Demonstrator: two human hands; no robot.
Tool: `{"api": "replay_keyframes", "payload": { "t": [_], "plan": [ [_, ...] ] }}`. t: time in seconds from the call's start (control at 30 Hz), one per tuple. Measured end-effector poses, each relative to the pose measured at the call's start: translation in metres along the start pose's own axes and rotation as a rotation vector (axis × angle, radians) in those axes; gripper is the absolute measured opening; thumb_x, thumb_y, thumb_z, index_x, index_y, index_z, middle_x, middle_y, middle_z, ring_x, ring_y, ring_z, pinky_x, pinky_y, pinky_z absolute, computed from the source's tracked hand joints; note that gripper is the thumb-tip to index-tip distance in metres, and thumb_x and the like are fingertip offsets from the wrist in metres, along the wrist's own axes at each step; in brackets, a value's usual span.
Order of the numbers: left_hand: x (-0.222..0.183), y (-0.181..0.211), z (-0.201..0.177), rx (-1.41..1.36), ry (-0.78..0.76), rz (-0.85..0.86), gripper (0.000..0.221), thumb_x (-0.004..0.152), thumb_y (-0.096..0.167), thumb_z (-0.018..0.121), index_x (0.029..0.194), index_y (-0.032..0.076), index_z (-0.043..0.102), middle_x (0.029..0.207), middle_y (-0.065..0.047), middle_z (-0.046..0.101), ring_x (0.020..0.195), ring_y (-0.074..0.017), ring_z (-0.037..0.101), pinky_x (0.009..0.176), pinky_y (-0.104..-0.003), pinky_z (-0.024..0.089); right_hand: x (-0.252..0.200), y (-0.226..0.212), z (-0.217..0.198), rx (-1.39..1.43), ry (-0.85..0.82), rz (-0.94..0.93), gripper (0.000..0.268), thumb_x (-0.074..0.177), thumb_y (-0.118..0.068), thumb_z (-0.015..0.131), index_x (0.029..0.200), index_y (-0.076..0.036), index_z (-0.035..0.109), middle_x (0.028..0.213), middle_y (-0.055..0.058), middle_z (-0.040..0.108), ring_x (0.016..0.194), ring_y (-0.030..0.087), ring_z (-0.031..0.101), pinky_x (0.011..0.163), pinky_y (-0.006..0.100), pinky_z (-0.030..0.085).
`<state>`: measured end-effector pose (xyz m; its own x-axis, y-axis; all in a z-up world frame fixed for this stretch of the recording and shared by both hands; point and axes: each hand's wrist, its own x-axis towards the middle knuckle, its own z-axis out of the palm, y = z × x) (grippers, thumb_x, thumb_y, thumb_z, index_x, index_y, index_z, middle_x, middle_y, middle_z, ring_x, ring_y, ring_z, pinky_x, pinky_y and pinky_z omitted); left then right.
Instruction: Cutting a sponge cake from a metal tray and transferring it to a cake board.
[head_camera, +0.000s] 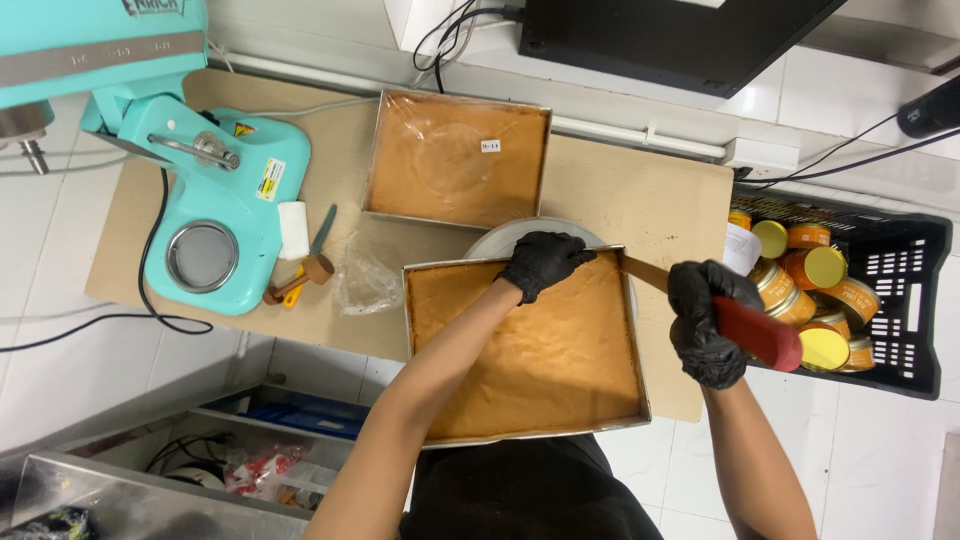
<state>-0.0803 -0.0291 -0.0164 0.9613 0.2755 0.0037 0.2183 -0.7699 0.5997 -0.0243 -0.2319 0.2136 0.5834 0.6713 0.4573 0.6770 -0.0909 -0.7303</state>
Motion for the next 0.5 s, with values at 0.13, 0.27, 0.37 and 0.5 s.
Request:
{"api": "replay_keyframes", "payload": {
  "t": [0.13,0.27,0.37,0.5],
  "plan": [
    [0.001,-0.006,0.011,-0.006,0.149,0.081,0.037,0.095,0.049,0.060,0.095,0.016,0.077,0.088,-0.009,0.074,0.081,-0.0328,0.071,0.071,-0.049,0.055,-0.001,-0.004,-0.010,-0.035,-0.061,0.012,0.050,0.105,-0.044,0.044,0.071,-0.009,0.041,0.064,0.002,0.042,0.058,0.016,0.042,0.054,0.031,0.029],
    [0.001,-0.004,0.015,0.019,0.166,0.095,0.036,0.095,0.047,0.060,0.091,0.015,0.076,0.087,-0.011,0.074,0.079,-0.0340,0.070,0.068,-0.052,0.053,0.009,-0.019,-0.012,-0.015,-0.120,0.219,0.040,0.105,-0.026,0.049,0.070,-0.006,0.044,0.061,0.002,0.041,0.055,0.017,0.038,0.053,0.031,0.029],
    [0.005,-0.006,0.022,0.032,0.149,0.085,0.037,0.096,0.047,0.060,0.093,0.013,0.075,0.087,-0.011,0.074,0.078,-0.0351,0.070,0.066,-0.052,0.053,-0.004,-0.024,-0.008,0.291,-0.131,0.274,0.029,0.093,-0.017,0.058,0.073,-0.007,0.040,0.065,0.004,0.040,0.059,0.015,0.034,0.052,0.032,0.025],
    [0.004,-0.005,0.021,0.051,0.092,0.048,0.037,0.097,0.047,0.058,0.098,0.014,0.075,0.089,-0.012,0.074,0.077,-0.0354,0.070,0.066,-0.053,0.053,-0.010,0.016,0.006,-0.419,0.223,-0.353,0.030,0.115,-0.015,0.055,0.091,0.000,0.062,0.079,0.011,0.057,0.074,0.024,0.052,0.067,0.039,0.038]
  ]
}}
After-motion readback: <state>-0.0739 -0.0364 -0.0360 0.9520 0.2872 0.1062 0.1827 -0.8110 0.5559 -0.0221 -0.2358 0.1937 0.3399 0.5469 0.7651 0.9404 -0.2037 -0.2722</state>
